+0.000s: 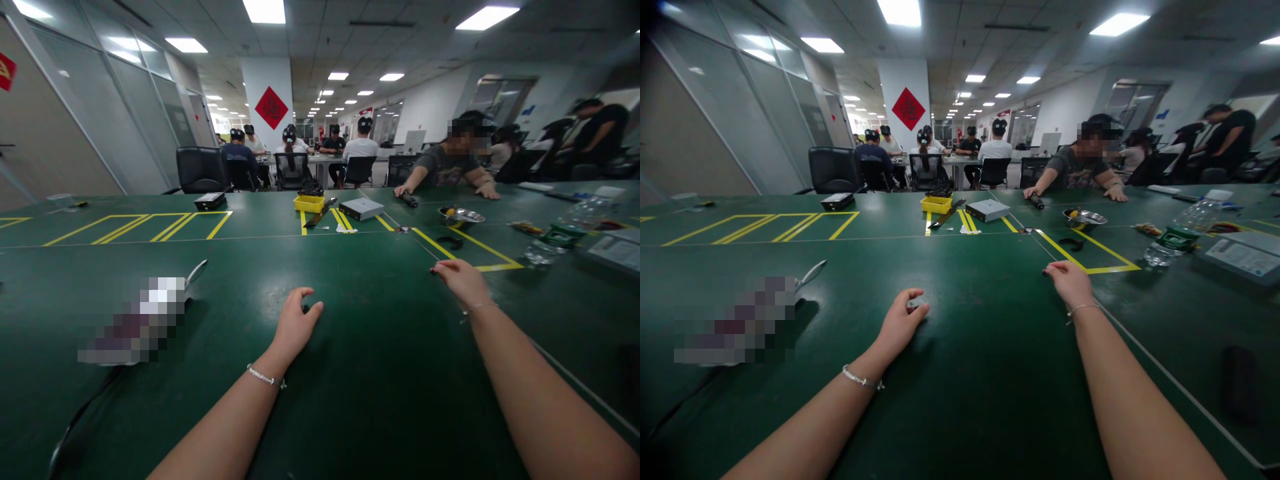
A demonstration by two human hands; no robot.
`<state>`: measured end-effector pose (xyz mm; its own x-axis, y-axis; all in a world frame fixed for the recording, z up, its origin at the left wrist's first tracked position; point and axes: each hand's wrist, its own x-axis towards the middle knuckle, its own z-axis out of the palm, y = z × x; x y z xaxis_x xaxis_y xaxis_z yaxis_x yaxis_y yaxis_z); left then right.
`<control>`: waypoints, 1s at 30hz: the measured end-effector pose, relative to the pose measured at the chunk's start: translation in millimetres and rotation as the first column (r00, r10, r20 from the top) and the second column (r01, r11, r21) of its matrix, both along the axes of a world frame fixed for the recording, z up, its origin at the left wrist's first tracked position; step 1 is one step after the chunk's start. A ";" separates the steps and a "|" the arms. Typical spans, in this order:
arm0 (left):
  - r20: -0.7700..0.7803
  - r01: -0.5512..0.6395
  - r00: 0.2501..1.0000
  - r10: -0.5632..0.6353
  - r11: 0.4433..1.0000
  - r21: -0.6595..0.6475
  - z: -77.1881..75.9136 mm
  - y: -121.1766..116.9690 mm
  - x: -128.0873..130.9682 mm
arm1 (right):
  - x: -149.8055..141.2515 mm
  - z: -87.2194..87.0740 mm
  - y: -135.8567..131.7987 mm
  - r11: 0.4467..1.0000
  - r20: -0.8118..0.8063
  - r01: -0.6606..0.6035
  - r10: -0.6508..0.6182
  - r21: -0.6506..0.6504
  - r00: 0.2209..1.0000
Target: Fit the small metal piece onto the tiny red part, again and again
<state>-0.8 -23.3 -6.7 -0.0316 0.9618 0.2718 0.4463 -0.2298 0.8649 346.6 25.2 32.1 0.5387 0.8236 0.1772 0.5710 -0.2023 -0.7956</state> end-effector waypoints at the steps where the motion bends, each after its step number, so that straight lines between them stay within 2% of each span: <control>1: 0.024 0.000 1.000 0.001 1.000 -0.011 0.3 0.3 0.1 | 16.2 -1.2 -2.0 0.997 0.116 0.069 -0.065 -0.035 0.991; 4: 0.086 0.005 0.996 -0.002 1.000 -0.031 3.1 0.5 0.4 | 60.2 -7.6 -11.6 0.964 0.330 0.243 -0.195 -0.111 0.924; 8: 0.142 0.031 0.990 -0.024 0.999 -0.043 8.0 -0.9 -0.1 | 94.4 -22.2 -23.4 0.902 0.339 0.370 -0.284 -0.224 0.897; 11: 0.202 0.084 0.977 -0.073 0.995 -0.047 9.3 -2.0 -0.9 | 99.9 -29.6 -27.8 0.854 0.332 0.415 -0.310 -0.315 0.891; 13: 0.238 0.115 0.966 -0.098 0.992 -0.059 9.7 -2.5 -0.8 | 96.1 -28.6 -29.6 0.842 0.338 0.452 -0.350 -0.294 0.873; 15: 0.265 0.136 0.958 -0.110 0.987 -0.081 10.3 -3.0 -0.2 | 85.9 -22.4 -29.2 0.862 0.351 0.455 -0.364 -0.224 0.862; 16: 0.277 0.142 0.954 -0.112 0.986 -0.090 10.7 -3.3 0.2 | 77.7 -17.9 -27.4 0.888 0.362 0.424 -0.342 -0.176 0.867; 19: 0.307 0.158 0.944 -0.118 0.982 -0.107 11.9 -4.2 1.5 | 34.9 -3.6 -16.1 0.984 0.408 0.175 -0.142 -0.044 0.902; 20: 0.318 0.162 0.941 -0.119 0.981 -0.110 12.2 -4.4 2.0 | 13.7 -0.3 -12.2 0.999 0.403 0.036 -0.035 0.005 0.915; 21: 0.333 0.163 0.936 -0.116 0.980 -0.117 12.3 -4.6 2.5 | -10.8 1.6 -9.6 0.992 0.391 -0.118 0.089 0.050 0.916; 22: 0.351 0.163 0.930 -0.110 0.979 -0.125 12.1 -4.5 3.0 | -37.9 1.8 -9.2 0.954 0.364 -0.277 0.219 0.114 0.905; 23: 0.371 0.164 0.923 -0.104 0.977 -0.134 11.6 -4.4 3.5 | -66.4 0.5 -11.4 0.878 0.327 -0.455 0.391 0.146 0.860; 25: 0.396 0.174 0.912 -0.107 0.975 -0.138 9.6 -3.4 4.4 | -122.4 -5.6 -23.8 0.777 0.323 -0.619 0.560 0.115 0.763; 26: 0.391 0.182 0.913 -0.119 0.975 -0.128 8.1 -2.8 4.6 | -146.9 -9.2 -32.5 0.676 0.278 -0.730 0.685 0.104 0.674; 28: 0.341 0.194 0.928 -0.153 0.977 -0.090 4.9 -1.3 4.6 | -182.4 -14.2 -49.2 0.529 0.176 -0.845 0.827 0.079 0.535; 29: 0.304 0.198 0.938 -0.167 0.977 -0.073 3.6 -0.7 4.2 | -191.5 -14.6 -54.5 0.500 0.121 -0.863 0.855 0.070 0.504; 30: 0.269 0.197 0.947 -0.174 0.978 -0.062 2.9 -0.3 3.7 | -194.2 -13.2 -56.6 0.509 0.083 -0.859 0.855 0.057 0.512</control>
<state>2.9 -23.6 -3.8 0.0913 0.9769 0.1931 0.1596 -0.2057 0.9655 152.4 -31.5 18.9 -0.4304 0.8620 0.2677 0.4615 0.4650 -0.7555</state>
